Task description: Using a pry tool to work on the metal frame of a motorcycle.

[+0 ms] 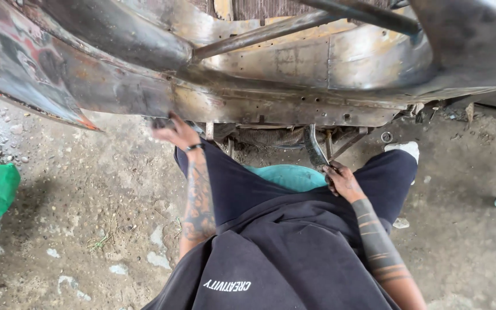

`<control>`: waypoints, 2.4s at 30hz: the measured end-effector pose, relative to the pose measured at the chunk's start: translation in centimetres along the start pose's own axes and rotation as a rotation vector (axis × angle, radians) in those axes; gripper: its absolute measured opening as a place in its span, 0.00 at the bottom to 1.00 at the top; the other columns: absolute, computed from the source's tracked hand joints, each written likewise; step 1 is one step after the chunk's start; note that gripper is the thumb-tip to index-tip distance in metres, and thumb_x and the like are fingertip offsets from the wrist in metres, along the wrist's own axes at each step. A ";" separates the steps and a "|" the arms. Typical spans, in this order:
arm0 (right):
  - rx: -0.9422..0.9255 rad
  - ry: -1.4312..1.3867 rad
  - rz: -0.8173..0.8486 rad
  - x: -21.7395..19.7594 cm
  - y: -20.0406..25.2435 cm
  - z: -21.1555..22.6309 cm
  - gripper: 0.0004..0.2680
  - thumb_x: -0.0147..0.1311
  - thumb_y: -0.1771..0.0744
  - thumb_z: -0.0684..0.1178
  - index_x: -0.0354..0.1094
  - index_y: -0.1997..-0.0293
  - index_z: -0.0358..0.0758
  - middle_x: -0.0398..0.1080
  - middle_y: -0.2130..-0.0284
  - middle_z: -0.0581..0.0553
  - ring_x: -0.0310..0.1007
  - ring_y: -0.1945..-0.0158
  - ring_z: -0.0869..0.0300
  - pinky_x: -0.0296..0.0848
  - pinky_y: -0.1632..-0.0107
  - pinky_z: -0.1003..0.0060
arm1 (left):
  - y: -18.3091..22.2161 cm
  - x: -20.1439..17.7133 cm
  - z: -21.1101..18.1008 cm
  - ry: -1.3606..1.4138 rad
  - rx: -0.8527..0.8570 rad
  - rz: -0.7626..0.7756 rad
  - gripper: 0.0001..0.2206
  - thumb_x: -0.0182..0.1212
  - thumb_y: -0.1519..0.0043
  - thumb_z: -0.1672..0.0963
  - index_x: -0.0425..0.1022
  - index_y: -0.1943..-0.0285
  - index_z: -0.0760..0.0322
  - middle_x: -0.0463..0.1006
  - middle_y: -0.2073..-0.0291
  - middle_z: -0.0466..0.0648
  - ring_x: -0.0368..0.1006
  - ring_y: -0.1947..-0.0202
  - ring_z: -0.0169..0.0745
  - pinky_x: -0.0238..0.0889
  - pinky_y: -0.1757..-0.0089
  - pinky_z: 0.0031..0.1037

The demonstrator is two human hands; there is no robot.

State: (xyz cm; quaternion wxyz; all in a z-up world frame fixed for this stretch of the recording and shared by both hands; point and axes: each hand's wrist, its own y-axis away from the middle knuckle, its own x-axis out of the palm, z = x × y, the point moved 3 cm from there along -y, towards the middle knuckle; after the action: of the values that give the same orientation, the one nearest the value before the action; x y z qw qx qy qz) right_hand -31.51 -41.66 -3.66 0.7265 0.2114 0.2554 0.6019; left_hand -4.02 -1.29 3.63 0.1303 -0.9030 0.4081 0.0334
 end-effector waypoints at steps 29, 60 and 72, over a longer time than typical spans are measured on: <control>-0.156 -0.247 -0.059 0.5 3.3 1.6 0.14 0.47 0.28 0.50 0.62 0.50 0.22 0.69 0.78 0.29 0.72 0.82 0.47 0.70 0.88 0.58 | 15.1 7.6 8.0 -0.989 0.554 1.263 0.35 0.57 0.41 0.55 0.55 0.20 0.56 0.47 0.20 0.45 0.43 0.22 0.50 0.42 0.32 0.61; -0.670 1.345 -0.364 -10.5 -9.2 2.7 0.22 0.49 0.31 0.66 0.60 0.33 0.45 0.76 0.53 0.38 0.78 0.57 0.39 0.79 0.57 0.48 | 15.0 7.7 9.7 -1.035 0.314 0.969 0.43 0.64 0.43 0.49 0.45 0.19 0.58 0.31 0.21 0.60 0.24 0.22 0.65 0.18 0.42 0.80; -0.584 1.162 -0.314 3.4 -10.6 14.1 0.18 0.53 0.32 0.70 0.78 0.53 0.49 0.80 0.65 0.41 0.81 0.61 0.47 0.81 0.58 0.56 | 13.9 6.2 9.1 -0.828 0.289 1.072 0.40 0.66 0.45 0.55 0.50 0.21 0.58 0.32 0.21 0.56 0.23 0.22 0.62 0.34 0.38 0.77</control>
State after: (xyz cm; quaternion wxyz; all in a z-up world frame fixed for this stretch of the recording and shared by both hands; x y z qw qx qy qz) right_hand -14.07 -40.31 0.38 0.5770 -0.3924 0.4593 0.5496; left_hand -9.92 -12.21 -9.06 0.3598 -0.4630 0.7152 0.3804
